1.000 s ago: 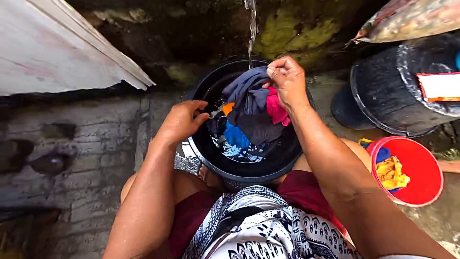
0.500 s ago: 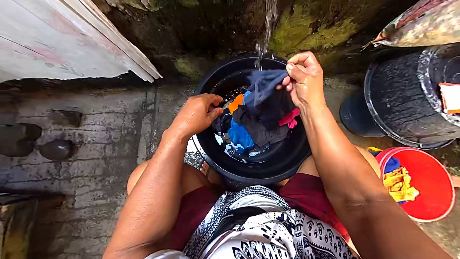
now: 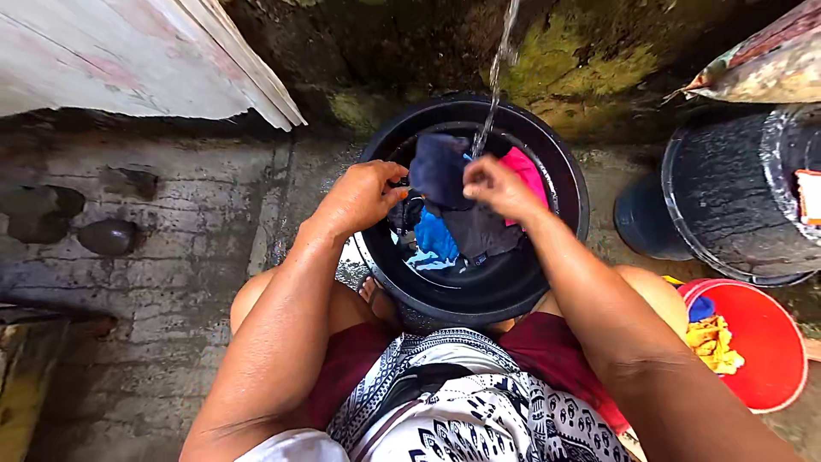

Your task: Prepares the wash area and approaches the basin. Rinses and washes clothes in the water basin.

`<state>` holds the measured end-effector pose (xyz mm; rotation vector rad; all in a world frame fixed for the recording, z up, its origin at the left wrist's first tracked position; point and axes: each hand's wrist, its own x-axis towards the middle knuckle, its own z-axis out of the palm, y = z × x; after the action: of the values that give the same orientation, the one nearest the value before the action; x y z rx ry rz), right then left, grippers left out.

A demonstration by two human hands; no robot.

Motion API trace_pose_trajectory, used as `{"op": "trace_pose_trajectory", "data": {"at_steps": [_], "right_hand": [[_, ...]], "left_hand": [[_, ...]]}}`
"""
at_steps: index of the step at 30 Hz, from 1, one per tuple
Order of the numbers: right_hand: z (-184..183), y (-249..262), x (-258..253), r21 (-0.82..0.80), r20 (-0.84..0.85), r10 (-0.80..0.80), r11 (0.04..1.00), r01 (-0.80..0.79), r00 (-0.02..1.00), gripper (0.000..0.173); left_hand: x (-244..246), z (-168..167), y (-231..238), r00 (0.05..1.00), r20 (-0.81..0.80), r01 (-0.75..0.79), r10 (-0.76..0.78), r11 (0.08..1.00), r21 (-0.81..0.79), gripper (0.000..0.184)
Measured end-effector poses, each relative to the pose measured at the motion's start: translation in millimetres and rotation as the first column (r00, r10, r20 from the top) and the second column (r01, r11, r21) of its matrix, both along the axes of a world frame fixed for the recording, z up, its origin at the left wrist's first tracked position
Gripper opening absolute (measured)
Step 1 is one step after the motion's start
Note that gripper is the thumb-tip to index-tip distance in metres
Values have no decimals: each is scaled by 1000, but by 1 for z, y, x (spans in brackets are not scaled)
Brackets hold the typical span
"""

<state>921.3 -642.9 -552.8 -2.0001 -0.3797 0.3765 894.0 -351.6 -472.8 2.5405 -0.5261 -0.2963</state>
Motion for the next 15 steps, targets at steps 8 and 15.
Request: {"op": "trace_pose_trajectory", "data": {"at_steps": [8,15], "right_hand": [[-128,33,-66,-852,-327,-122,466,-236,937,133],[-118,12,-42,-561,12,-301,787,256,953,38]], "left_hand": [[-18,9,3,999,49,13,-13,1000,-1,33],[-48,12,25,996,87,-18,21,999,-36,32]]}}
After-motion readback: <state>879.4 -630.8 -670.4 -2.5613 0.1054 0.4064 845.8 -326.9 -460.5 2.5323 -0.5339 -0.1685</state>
